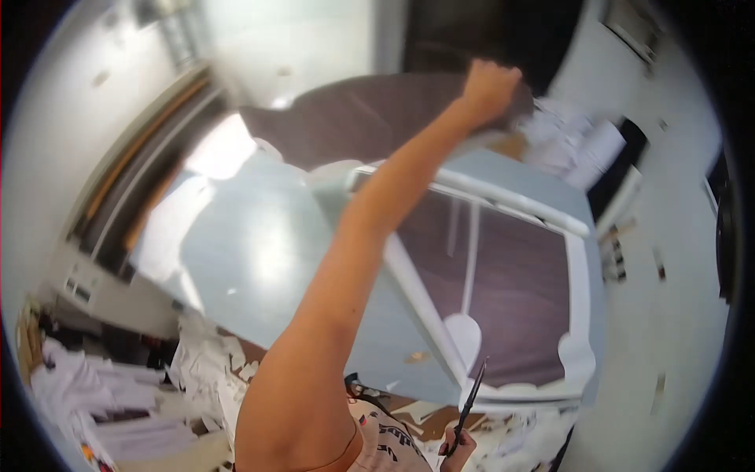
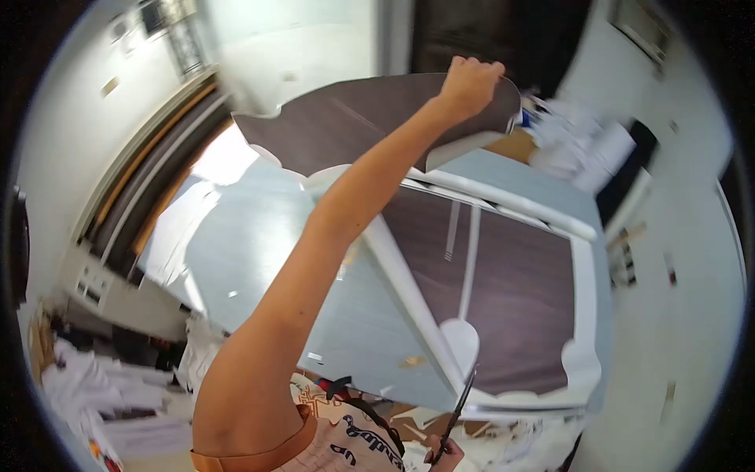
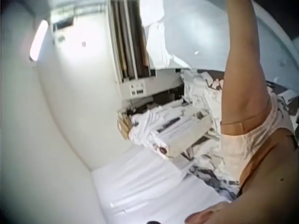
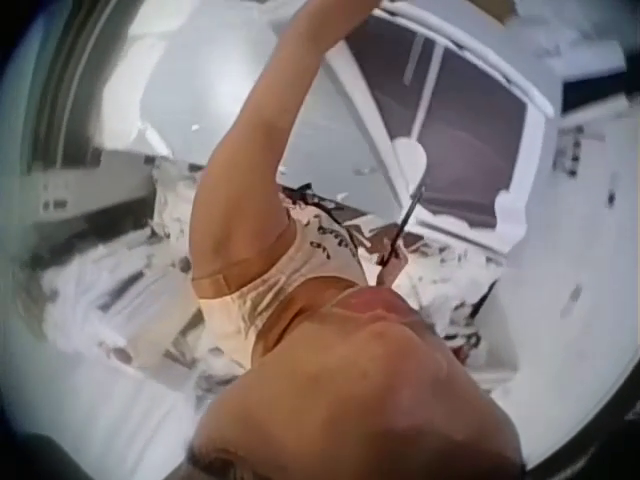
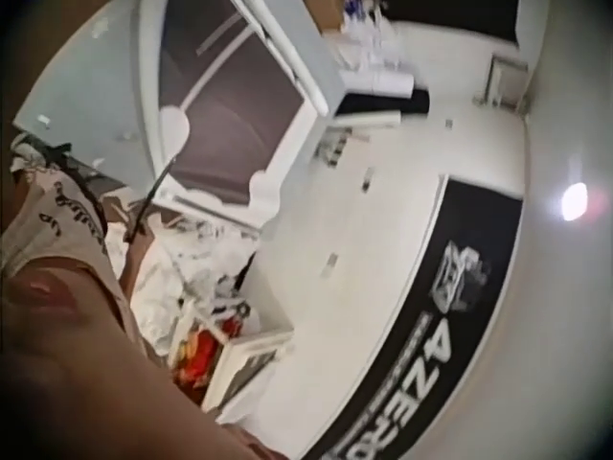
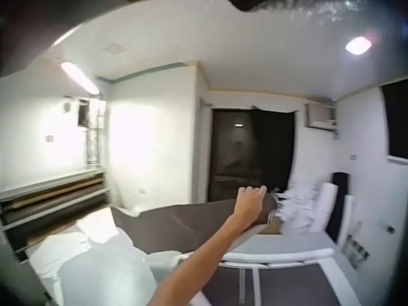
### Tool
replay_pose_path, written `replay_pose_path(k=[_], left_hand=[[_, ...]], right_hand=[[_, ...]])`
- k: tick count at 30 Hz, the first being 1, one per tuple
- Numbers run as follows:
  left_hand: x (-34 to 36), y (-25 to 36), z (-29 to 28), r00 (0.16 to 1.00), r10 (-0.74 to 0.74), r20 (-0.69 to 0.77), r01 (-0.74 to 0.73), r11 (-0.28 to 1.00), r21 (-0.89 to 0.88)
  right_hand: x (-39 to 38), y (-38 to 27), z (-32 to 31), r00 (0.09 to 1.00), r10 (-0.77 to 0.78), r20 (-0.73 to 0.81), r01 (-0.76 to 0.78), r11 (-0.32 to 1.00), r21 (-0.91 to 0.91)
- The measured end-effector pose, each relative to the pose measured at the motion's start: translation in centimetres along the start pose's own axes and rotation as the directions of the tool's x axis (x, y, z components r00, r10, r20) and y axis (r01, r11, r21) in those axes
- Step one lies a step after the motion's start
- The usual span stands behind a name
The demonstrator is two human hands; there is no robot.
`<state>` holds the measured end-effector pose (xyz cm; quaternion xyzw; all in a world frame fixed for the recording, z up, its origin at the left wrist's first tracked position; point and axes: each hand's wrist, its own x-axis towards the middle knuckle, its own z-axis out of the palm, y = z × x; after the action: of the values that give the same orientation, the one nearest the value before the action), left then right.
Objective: Cutting out garment patterns from a large roll of white fabric using scissors on a production table.
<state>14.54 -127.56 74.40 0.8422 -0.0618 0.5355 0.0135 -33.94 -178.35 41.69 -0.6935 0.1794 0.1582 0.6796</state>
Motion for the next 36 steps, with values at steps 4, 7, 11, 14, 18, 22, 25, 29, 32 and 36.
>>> replay_pose_path(k=[4, 7, 11, 14, 18, 22, 25, 29, 32, 36], left_hand=[[6.7, 16.6, 6.1, 0.989, 0.078, -0.128, -0.105, 0.971, -0.215], [10.0, 29.7, 10.3, 0.984, 0.126, -0.125, -0.174, 0.818, -0.549], [12.6, 56.7, 9.4, 0.945, 0.178, -0.276, -0.326, 0.608, -0.724], [10.9, 75.5, 5.0, 0.911, 0.146, -0.387, -0.413, 0.345, -0.843], [9.0, 98.9, -2.8, 0.879, 0.262, -0.399, -0.464, 0.270, -0.844], [3.2, 121.9, -12.4, 0.844, 0.346, -0.411, -0.478, 0.134, -0.868], [-0.1, 134.4, -19.6, 0.834, 0.461, -0.302, -0.414, 0.161, -0.896], [-1.4, 143.8, -31.1, 0.929, 0.298, -0.221, -0.200, -0.102, -0.975], [5.0, 145.9, -38.7, 0.980, 0.139, -0.145, -0.106, -0.255, -0.961], [13.8, 144.4, -44.6, 0.997, 0.006, -0.075, -0.067, -0.378, -0.923]], right_hand=[[-3.3, -1.2, -5.8, 0.973, -0.046, -0.225, 0.025, 0.995, -0.095], [-6.3, -1.2, -8.0, 0.929, -0.029, -0.369, -0.014, 0.993, -0.113], [-10.1, 1.0, -11.4, 0.850, 0.024, -0.527, 0.065, 0.987, 0.150], [-12.0, 6.9, -16.1, 0.743, -0.049, -0.668, 0.120, 0.991, 0.060], [-15.7, 8.3, -21.5, 0.625, 0.145, -0.767, 0.180, 0.929, 0.323], [-19.3, 12.5, -28.1, 0.437, 0.279, -0.855, 0.308, 0.846, 0.434], [-21.7, 14.7, -31.1, 0.282, 0.382, -0.880, 0.358, 0.809, 0.466], [-22.6, 17.4, -31.9, 0.087, 0.505, -0.859, 0.445, 0.751, 0.487], [-24.0, 18.4, -32.6, 0.016, 0.533, -0.846, 0.464, 0.745, 0.478], [-24.3, 19.2, -32.9, -0.062, 0.557, -0.828, 0.539, 0.717, 0.442]])
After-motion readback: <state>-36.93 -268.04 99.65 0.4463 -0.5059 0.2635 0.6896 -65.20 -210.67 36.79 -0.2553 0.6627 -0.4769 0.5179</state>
